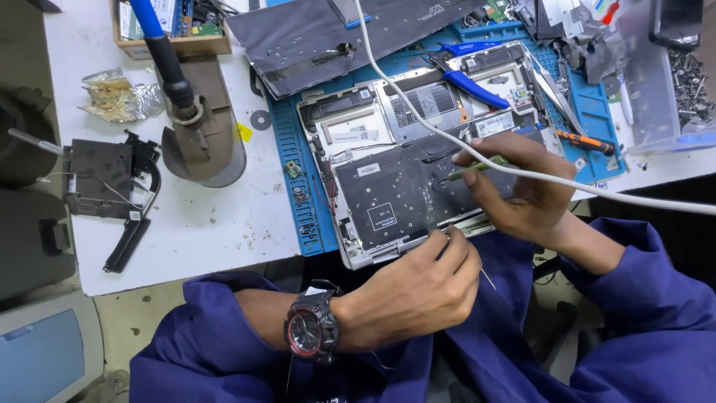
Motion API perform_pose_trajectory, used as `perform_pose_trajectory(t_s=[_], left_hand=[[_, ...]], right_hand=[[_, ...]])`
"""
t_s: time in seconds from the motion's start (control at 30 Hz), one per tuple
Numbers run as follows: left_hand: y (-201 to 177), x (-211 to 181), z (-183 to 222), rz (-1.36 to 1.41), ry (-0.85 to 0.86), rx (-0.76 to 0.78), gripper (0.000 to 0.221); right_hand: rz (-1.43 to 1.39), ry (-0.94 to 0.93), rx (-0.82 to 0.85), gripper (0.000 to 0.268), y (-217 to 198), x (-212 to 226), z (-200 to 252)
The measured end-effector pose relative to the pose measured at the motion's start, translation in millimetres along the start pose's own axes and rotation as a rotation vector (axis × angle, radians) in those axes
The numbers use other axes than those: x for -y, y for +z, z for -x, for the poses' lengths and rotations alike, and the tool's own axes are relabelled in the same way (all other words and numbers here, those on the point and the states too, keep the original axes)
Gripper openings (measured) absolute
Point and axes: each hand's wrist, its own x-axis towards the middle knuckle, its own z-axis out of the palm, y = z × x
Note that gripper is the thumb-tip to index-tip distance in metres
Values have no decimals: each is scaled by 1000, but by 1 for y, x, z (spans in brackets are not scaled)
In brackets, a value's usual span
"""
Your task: A person is seen working on the internal components of a disassembled laptop, using a small tool to manipulate connectors and parts on the motherboard.
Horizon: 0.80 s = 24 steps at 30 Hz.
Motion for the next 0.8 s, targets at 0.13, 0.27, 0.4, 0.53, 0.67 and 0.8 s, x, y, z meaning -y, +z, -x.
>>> perform_pose_trajectory(t_s=[0.13,0.27,0.4,0.53,0.67,0.8], left_hand=[[-1,0,0,6,-3,-1,28],[-2,1,0,-2,17,21,27],[-1,1,0,12,8,7,26],[-2,2,0,10,21,33,27],[-2,2,0,-6,25,39,26],[-2,2,0,1,24,43,26]], right_hand=[[-20,79,-11,26,1,-3,5],[32,-80,-79,44,1,-19,9],[17,-44,50,26,-5,-1,-4],[-25,12,54,27,-4,-2,-4],[151,-179,22,29,-5,-12,-2],[48,-63,151,19,-11,-1,-10]])
